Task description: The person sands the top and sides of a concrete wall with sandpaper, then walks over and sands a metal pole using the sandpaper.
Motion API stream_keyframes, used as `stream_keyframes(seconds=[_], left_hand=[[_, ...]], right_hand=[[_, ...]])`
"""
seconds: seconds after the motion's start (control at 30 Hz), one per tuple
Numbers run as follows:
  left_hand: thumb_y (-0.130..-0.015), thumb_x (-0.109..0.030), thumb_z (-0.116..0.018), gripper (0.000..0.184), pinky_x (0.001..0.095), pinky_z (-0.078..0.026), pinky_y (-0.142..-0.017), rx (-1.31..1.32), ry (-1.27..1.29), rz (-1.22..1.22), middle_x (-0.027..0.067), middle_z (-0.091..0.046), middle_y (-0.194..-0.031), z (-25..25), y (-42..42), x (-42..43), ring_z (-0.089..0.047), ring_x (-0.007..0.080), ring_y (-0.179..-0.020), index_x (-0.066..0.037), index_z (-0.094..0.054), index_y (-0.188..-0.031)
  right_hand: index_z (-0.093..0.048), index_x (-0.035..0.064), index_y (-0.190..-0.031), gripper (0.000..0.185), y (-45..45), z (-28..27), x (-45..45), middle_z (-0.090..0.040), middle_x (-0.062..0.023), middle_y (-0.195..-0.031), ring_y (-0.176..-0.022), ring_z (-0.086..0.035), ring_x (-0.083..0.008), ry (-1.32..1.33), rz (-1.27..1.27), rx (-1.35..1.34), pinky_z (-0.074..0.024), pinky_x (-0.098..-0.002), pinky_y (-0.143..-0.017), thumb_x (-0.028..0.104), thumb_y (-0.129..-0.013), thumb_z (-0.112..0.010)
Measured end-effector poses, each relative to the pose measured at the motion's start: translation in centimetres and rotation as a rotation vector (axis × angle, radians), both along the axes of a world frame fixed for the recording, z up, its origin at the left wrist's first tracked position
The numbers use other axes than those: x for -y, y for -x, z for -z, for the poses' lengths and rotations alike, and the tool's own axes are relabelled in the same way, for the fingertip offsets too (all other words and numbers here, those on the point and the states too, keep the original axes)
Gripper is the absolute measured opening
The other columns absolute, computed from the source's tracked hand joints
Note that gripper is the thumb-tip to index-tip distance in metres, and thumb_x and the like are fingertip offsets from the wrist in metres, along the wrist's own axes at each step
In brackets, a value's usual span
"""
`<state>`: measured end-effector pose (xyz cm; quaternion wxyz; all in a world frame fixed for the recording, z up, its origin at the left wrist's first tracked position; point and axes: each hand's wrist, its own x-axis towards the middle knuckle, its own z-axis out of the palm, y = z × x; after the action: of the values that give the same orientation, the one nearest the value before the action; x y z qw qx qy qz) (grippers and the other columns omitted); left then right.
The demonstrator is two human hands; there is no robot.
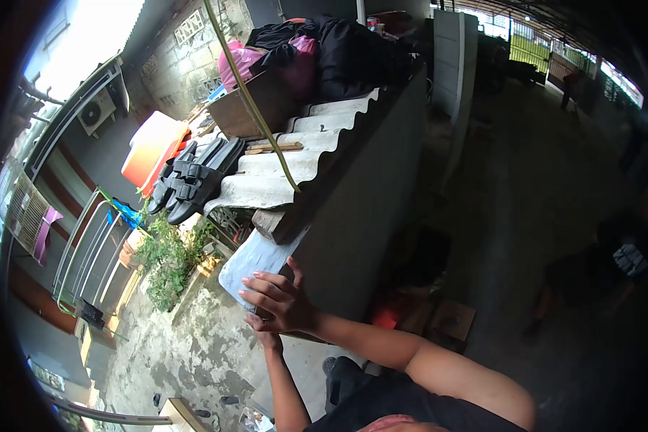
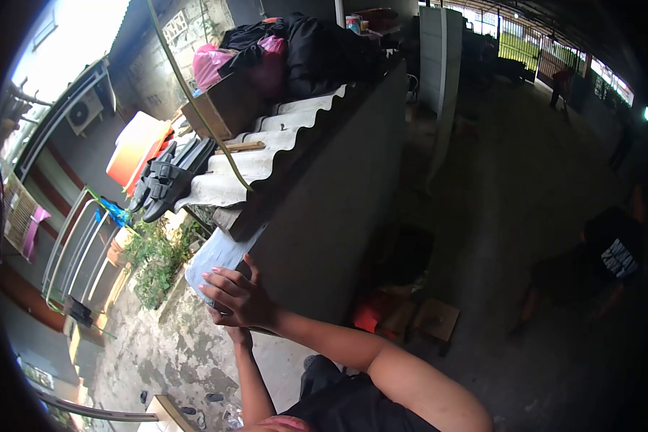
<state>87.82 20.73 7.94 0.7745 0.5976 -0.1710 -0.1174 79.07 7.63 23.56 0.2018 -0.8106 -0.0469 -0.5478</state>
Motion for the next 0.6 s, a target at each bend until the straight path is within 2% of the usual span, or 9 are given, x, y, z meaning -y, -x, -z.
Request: stream_keyframes(seconds=[0.07, 0.1, 0.17, 0.2, 0.3, 0.43, 0.47, 0.53, 0.6], left_hand=[[-0.1, -0.051, -0.017, 0.069, 0.0369, -0.015, -0.115, 0.107, 0.002, 0.025, 0.0126, -0.015, -0.152, -3.1, 2.4, 1.0, -0.018, 0.0224, -0.14, -0.004, -0.005, -0.148], [-0.099, -0.053, -0.016, 0.07, 0.0381, -0.015, -0.115, 0.207, -0.079, -0.029, 0.0123, -0.015, -0.153, -3.8, 3.2, 1.4, -0.016, 0.0226, -0.14, -0.005, -0.004, -0.148], [-0.096, -0.059, -0.013, 0.075, 0.0392, -0.014, -0.116, 0.021, 0.264, -0.021, 0.0122, -0.017, -0.153, -2.9, 3.1, 0.8, -0.017, 0.0236, -0.141, -0.006, -0.006, -0.148], [-0.093, -0.063, -0.011, 0.08, 0.0394, -0.012, -0.116, -0.004, 0.24, 0.039, 0.0116, -0.015, -0.154, -3.0, 2.7, 0.2, -0.016, 0.0239, -0.141, -0.005, -0.007, -0.148], [-0.093, -0.064, -0.011, 0.082, 0.0385, -0.01, -0.116, -0.07, 0.269, 0.009, 0.0118, -0.015, -0.153, -3.3, 2.0, -0.2, -0.016, 0.0239, -0.141, -0.004, -0.009, -0.148], [-0.09, -0.069, -0.012, 0.089, 0.0379, -0.011, -0.115, 0.037, 0.158, 0.166, 0.0132, -0.019, -0.152, -3.3, -0.4, -1.9, -0.017, 0.0249, -0.14, 0.0, -0.009, -0.147], [-0.09, -0.07, -0.011, 0.091, 0.0376, -0.01, -0.115, 0.019, 0.289, 0.193, 0.0135, -0.02, -0.152, -4.2, -0.4, -1.3, -0.018, 0.025, -0.14, 0.002, -0.011, -0.147], [-0.09, -0.069, -0.01, 0.091, 0.0371, -0.01, -0.115, 0.059, 0.282, 0.187, 0.0134, -0.019, -0.152, -5.8, -0.2, -1.0, -0.018, 0.0249, -0.14, 0.002, -0.011, -0.147], [-0.09, -0.069, -0.009, 0.091, 0.0365, -0.009, -0.115, 0.097, 0.275, 0.182, 0.0132, -0.019, -0.152, -6.6, -0.4, -0.7, -0.017, 0.0248, -0.14, 0.002, -0.012, -0.147]], right_hand=[[-0.057, 0.0193, -0.116, 0.044, -0.3, 0.4, 0.1, -0.053, 0.0021, -0.125, -0.121, -0.045, -0.0146, -0.012, -0.04, 0.047, -0.0071, -0.0599, -0.108, 0.04, -0.078, -0.062], [-0.057, 0.0193, -0.116, 0.044, -0.5, 0.5, 0.2, -0.053, 0.0021, -0.125, -0.121, -0.045, -0.0146, -0.017, -0.024, 0.051, -0.0071, -0.0599, -0.108, 0.04, -0.078, -0.062], [-0.057, 0.02, -0.117, 0.049, -0.5, 0.6, 0.3, -0.054, 0.0024, -0.124, -0.118, -0.046, -0.0141, 0.031, -0.003, 0.052, -0.0051, -0.0556, -0.109, 0.054, -0.082, -0.055], [-0.056, 0.0202, -0.117, 0.052, -0.4, 0.5, 0.4, -0.054, 0.0024, -0.124, -0.117, -0.046, -0.0139, 0.046, 0.0, 0.054, -0.0047, -0.054, -0.109, 0.059, -0.083, -0.052], [-0.056, 0.02, -0.117, 0.052, -0.3, 0.4, 0.4, -0.054, 0.002, -0.124, -0.117, -0.046, -0.0139, 0.049, 0.004, 0.064, -0.0061, -0.0538, -0.109, 0.059, -0.084, -0.051], [-0.056, 0.0199, -0.117, 0.051, -0.2, 0.3, 0.3, -0.054, 0.0017, -0.124, -0.118, -0.046, -0.0138, 0.042, 0.01, 0.065, -0.0073, -0.0536, -0.109, 0.059, -0.086, -0.047], [-0.055, 0.0189, -0.118, 0.05, -0.2, 0.3, 0.3, -0.053, 0.0005, -0.125, -0.12, -0.046, -0.015, 0.036, -0.013, 0.056, -0.0074, -0.0559, -0.108, 0.055, -0.083, -0.052], [-0.054, 0.018, -0.118, 0.05, -0.2, 0.4, 0.3, -0.051, -0.0006, -0.126, -0.122, -0.045, -0.0161, 0.032, -0.038, 0.048, -0.0076, -0.0583, -0.108, 0.051, -0.081, -0.057], [-0.057, 0.0195, -0.116, 0.053, -0.3, 0.3, 0.4, -0.055, 0.0011, -0.122, -0.118, -0.047, -0.0142, 0.064, 0.027, 0.071, -0.0071, -0.0536, -0.109, 0.061, -0.089, -0.038]])
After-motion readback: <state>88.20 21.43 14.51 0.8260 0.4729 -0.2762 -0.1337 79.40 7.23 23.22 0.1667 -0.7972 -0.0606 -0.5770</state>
